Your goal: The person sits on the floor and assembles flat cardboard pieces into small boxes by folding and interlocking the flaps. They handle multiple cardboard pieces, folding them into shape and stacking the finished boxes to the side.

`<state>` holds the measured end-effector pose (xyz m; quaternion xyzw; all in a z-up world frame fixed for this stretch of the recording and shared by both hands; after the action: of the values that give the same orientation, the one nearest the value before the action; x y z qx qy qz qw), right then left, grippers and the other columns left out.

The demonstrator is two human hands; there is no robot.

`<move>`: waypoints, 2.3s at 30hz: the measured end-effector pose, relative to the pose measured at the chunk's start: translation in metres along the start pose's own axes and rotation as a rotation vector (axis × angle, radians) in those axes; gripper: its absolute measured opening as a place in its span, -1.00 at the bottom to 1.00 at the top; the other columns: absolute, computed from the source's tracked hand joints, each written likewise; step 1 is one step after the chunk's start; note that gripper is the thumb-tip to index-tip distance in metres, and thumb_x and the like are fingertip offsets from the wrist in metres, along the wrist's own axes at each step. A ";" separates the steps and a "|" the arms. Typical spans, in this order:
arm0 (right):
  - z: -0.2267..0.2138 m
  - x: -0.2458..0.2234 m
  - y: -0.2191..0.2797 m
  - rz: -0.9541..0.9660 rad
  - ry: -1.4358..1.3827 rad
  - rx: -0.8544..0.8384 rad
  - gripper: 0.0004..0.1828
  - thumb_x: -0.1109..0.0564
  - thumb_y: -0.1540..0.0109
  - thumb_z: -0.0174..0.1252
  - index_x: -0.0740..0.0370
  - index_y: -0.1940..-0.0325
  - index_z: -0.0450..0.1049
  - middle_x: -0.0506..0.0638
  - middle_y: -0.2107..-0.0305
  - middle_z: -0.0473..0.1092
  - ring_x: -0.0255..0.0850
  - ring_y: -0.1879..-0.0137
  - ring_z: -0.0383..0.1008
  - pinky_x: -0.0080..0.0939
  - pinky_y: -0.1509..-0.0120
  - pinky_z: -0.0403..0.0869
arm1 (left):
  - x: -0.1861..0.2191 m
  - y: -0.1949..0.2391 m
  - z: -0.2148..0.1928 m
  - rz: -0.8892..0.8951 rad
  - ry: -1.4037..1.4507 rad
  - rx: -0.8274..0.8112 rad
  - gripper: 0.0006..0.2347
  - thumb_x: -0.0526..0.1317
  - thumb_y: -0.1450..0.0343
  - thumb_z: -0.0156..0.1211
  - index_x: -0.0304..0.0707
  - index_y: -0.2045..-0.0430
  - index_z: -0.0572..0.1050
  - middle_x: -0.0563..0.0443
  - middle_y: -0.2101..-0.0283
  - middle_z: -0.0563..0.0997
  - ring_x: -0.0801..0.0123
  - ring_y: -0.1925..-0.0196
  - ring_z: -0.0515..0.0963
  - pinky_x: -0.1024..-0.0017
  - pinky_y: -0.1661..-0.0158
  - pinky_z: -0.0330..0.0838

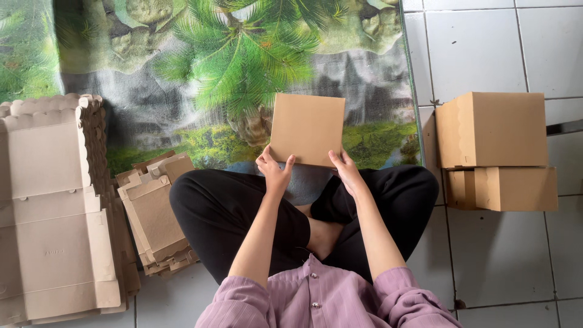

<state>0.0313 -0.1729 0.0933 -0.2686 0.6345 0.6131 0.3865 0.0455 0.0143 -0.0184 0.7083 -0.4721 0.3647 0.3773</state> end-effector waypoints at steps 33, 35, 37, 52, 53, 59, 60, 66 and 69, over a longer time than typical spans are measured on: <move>-0.241 -0.043 0.057 -0.334 -1.026 0.641 -0.37 0.01 -0.03 0.43 0.39 0.06 0.26 0.19 0.26 0.26 0.23 0.14 0.49 0.27 0.04 0.60 | -0.064 -0.007 0.014 0.239 -0.369 -0.098 -0.56 -0.30 -0.21 0.34 0.00 0.04 0.36 0.03 -0.01 0.19 0.10 -0.10 0.32 0.25 -0.17 0.14; -0.271 -0.031 0.065 -0.357 -1.062 0.708 -0.35 0.00 0.00 0.45 0.38 0.06 0.26 0.15 0.28 0.22 0.21 0.14 0.47 0.27 0.03 0.60 | -0.050 0.002 0.014 0.266 -0.431 -0.122 -0.55 -0.34 -0.22 0.33 0.00 0.03 0.35 0.02 -0.05 0.17 0.06 -0.11 0.29 0.23 -0.16 0.13; -0.301 -0.013 0.065 -0.377 -1.093 0.767 -0.32 -0.01 0.02 0.48 0.36 0.06 0.25 0.12 0.29 0.18 0.20 0.14 0.46 0.27 0.03 0.60 | -0.037 0.010 0.014 0.288 -0.491 -0.139 -0.54 -0.38 -0.22 0.32 0.00 0.02 0.34 0.01 -0.08 0.15 0.02 -0.13 0.25 0.21 -0.16 0.12; -0.329 -0.008 0.066 -0.196 -0.937 1.141 -0.46 -0.29 0.18 0.28 0.05 0.31 0.41 -0.20 0.69 -0.06 -0.41 0.58 0.06 -0.13 0.02 0.59 | -0.031 0.020 0.024 0.558 -0.715 -0.264 -0.56 -0.33 -0.27 0.26 -0.29 -0.02 0.30 -0.21 -0.14 0.12 -0.16 -0.12 0.17 0.02 -0.12 0.10; -0.330 -0.008 0.063 -0.191 -0.922 1.149 -0.48 -0.29 0.18 0.28 0.05 0.42 0.28 -0.20 0.70 -0.05 -0.40 0.56 0.10 -0.16 0.05 0.56 | -0.034 0.019 0.025 0.524 -0.730 -0.290 -0.56 -0.31 -0.27 0.26 -0.30 -0.04 0.29 -0.22 -0.15 0.11 -0.16 -0.14 0.15 0.02 -0.13 0.09; -0.323 -0.023 0.065 -0.125 -0.834 1.160 -0.50 -0.32 0.16 0.24 0.03 0.37 0.38 -0.19 0.64 -0.02 -0.36 0.45 0.07 -0.33 0.14 0.42 | -0.041 0.016 0.028 0.372 -0.779 -0.372 -0.54 -0.25 -0.30 0.22 -0.26 -0.08 0.25 -0.22 -0.20 0.06 -0.14 -0.22 0.06 0.05 -0.13 0.09; -0.319 -0.028 0.066 -0.105 -0.806 1.149 -0.41 -0.33 0.16 0.20 0.01 0.20 0.56 -0.20 0.66 -0.06 -0.36 0.46 0.00 -0.38 0.18 0.39 | -0.041 0.015 0.028 0.332 -0.783 -0.390 -0.53 -0.25 -0.31 0.20 -0.25 -0.10 0.23 -0.21 -0.22 0.04 -0.12 -0.23 0.04 0.06 -0.12 0.11; -0.324 -0.021 0.057 -0.116 -0.823 1.164 -0.49 -0.29 0.11 0.26 0.05 0.59 0.16 -0.18 0.65 0.08 -0.38 0.46 0.17 -0.36 0.32 0.39 | -0.044 0.014 0.029 0.291 -0.827 -0.403 -0.53 -0.21 -0.31 0.19 -0.21 -0.11 0.22 -0.16 -0.23 0.04 -0.05 -0.25 0.02 0.09 -0.08 0.19; -0.323 -0.022 0.058 -0.081 -0.811 1.163 -0.49 -0.32 0.13 0.22 0.06 0.49 0.25 -0.17 0.58 0.12 -0.36 0.37 0.22 -0.27 0.16 0.47 | -0.031 0.018 0.026 0.234 -0.788 -0.447 -0.58 -0.23 -0.33 0.15 -0.17 -0.08 0.23 -0.13 -0.24 0.02 -0.05 -0.28 -0.02 0.04 -0.08 0.17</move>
<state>-0.0561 -0.4876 0.1283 0.2074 0.6546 0.2117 0.6955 0.0234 -0.0015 -0.0541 0.6363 -0.7230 -0.0028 0.2691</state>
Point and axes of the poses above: each hand's wrist, its own y-axis away from the middle knuckle, its own z-axis out of the palm, x = y × z, the point moved 5 cm from there along -y, towards the middle knuckle
